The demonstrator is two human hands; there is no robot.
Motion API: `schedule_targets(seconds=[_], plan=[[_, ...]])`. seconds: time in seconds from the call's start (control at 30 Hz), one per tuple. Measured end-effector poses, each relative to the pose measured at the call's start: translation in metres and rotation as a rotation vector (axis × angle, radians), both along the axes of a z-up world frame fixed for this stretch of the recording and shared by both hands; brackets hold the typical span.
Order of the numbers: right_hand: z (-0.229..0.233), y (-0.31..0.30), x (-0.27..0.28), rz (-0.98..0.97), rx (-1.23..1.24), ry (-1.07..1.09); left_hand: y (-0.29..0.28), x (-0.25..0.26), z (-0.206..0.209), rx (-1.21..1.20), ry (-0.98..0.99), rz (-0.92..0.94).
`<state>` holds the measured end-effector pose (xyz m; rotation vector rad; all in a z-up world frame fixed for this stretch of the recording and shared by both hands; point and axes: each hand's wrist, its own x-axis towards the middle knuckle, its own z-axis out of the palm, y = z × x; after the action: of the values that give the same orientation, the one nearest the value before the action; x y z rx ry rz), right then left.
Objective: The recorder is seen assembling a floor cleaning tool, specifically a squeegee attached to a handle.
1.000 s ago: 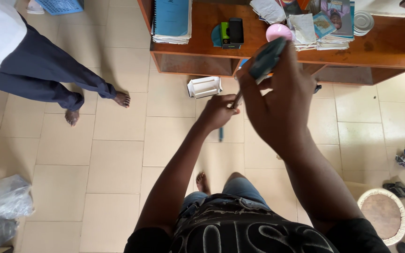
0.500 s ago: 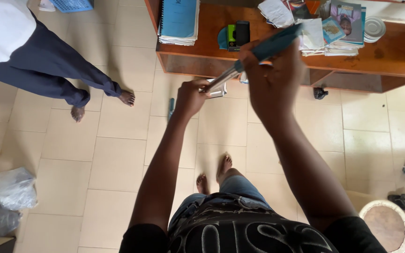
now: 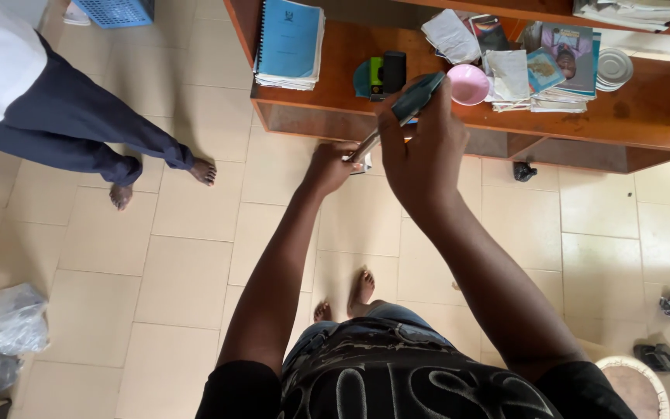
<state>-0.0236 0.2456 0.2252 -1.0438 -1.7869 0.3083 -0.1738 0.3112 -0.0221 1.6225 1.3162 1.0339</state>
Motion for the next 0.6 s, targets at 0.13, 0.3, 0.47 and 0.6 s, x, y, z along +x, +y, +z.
schedule_targets(seconds=[0.13,0.3,0.47,0.6], plan=[[0.010,0.007,0.017,-0.007,0.032,-0.030,0.004,0.023,0.021,-0.038,0.097,-0.034],[0.021,0.010,0.036,-0.058,0.005,-0.161,0.010,0.058,0.007,-0.134,0.030,-0.079],[0.027,0.014,0.052,-0.113,0.019,-0.250,0.010,0.093,-0.002,-0.065,-0.019,-0.145],[0.027,0.020,0.066,-0.151,0.023,-0.342,0.007,0.120,0.017,-0.070,-0.038,-0.202]])
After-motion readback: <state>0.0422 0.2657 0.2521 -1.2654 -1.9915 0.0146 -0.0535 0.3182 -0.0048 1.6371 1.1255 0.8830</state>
